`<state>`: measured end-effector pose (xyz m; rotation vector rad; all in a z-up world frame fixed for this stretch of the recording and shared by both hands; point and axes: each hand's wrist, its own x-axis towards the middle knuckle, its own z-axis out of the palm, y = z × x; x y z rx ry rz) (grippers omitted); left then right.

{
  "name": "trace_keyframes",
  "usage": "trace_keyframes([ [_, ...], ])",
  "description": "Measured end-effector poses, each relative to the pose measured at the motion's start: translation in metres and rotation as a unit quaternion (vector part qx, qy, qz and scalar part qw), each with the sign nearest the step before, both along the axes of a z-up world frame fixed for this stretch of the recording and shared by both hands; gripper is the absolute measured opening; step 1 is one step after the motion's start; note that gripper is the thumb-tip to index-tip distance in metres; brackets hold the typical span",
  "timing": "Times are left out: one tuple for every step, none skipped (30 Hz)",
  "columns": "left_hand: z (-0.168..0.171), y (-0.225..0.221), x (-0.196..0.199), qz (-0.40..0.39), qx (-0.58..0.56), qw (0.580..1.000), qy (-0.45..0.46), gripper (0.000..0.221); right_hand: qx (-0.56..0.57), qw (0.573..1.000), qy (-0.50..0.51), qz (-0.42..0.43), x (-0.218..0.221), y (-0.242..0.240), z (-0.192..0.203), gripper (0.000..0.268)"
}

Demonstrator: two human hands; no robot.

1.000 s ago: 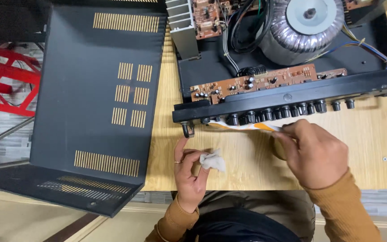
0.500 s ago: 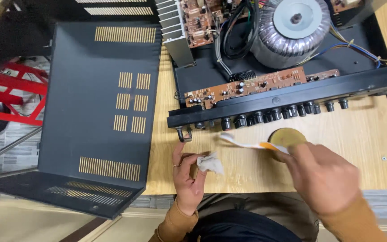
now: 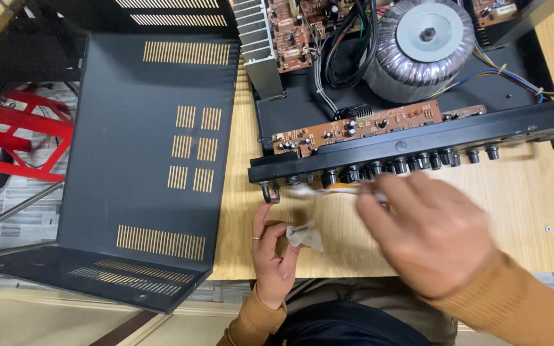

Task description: Cleaning the front panel of an amplifier by removing knobs and using a cloth and toothbrush

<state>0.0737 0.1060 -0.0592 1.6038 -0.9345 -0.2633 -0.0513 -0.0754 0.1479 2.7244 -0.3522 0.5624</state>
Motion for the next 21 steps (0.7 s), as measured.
trace_keyframes([
  [0.000,0.000,0.000,0.003,0.007,1.000,-0.003,0.012,0.001,1.000,0.000,0.010,0.007,0.000,-0.001,0.014],
  [0.001,0.000,0.001,0.007,0.013,1.000,-0.006,0.011,0.003,1.000,0.001,0.019,0.014,0.000,-0.003,0.015],
  [0.002,-0.001,0.001,0.006,0.012,1.000,-0.006,0.011,0.001,1.000,0.000,0.019,0.011,-0.002,0.005,0.015],
  [0.003,-0.002,0.002,0.001,0.006,1.000,-0.004,0.012,-0.019,1.000,0.013,-0.007,0.008,-0.004,0.012,0.018],
  [0.004,-0.001,0.002,-0.001,0.001,1.000,0.000,0.013,-0.039,0.998,0.027,-0.030,0.005,-0.006,0.019,0.022],
  [0.002,-0.001,0.001,0.002,0.001,1.000,0.001,0.013,-0.040,0.998,0.028,-0.028,0.013,0.000,0.015,0.022],
  [0.001,-0.001,0.000,0.003,-0.005,1.000,0.009,0.012,-0.030,0.998,0.034,-0.034,0.019,0.006,0.011,0.019],
  [0.001,-0.002,-0.001,0.004,-0.011,1.000,0.018,0.012,-0.021,0.998,0.039,-0.041,0.024,0.012,0.007,0.023],
  [0.005,-0.002,-0.001,0.000,-0.012,1.000,0.017,0.012,-0.021,0.998,0.038,-0.044,0.026,0.013,0.013,0.023],
  [0.009,-0.002,-0.001,0.001,-0.004,1.000,0.028,0.015,-0.011,0.998,0.055,-0.030,0.027,0.013,0.020,0.026],
  [0.012,-0.002,-0.001,0.005,0.003,0.999,0.039,0.020,-0.001,0.997,0.072,-0.011,0.029,0.013,0.026,0.030],
  [0.006,-0.001,-0.001,0.006,0.002,0.999,0.039,0.020,-0.002,0.997,0.072,-0.011,0.035,0.019,0.024,0.030],
  [0.000,0.001,-0.001,0.010,0.006,0.999,0.037,0.022,-0.004,0.998,0.058,-0.032,0.041,0.026,0.022,0.023],
  [-0.005,0.002,-0.001,0.014,0.011,0.999,0.034,0.023,-0.006,0.998,0.043,-0.054,0.046,0.032,0.020,0.017],
  [-0.011,0.003,0.000,0.009,0.011,0.999,0.033,0.023,-0.006,0.997,0.042,-0.058,0.050,0.034,0.011,0.017],
  [-0.016,0.004,0.001,0.009,0.008,1.000,-0.019,0.017,0.004,0.999,0.035,-0.018,0.055,0.036,0.002,0.018],
  [-0.022,0.003,0.004,0.011,0.003,0.997,-0.072,0.025,0.012,0.999,0.026,0.023,0.061,0.037,-0.006,0.020],
  [-0.022,0.002,0.004,0.008,0.000,0.997,-0.074,0.025,0.009,0.999,0.025,0.020,0.058,0.034,0.007,0.020],
  [-0.023,0.003,0.001,0.017,-0.009,1.000,-0.024,0.014,0.011,1.000,0.026,0.000,0.055,0.032,0.019,0.023],
  [-0.025,0.004,-0.001,0.026,-0.019,0.999,0.025,0.015,0.014,0.999,0.027,-0.021,0.053,0.030,0.030,0.026],
  [-0.036,0.006,-0.003,0.028,-0.016,0.999,0.026,0.015,0.016,0.999,0.028,-0.019,0.058,0.034,0.023,0.026],
])
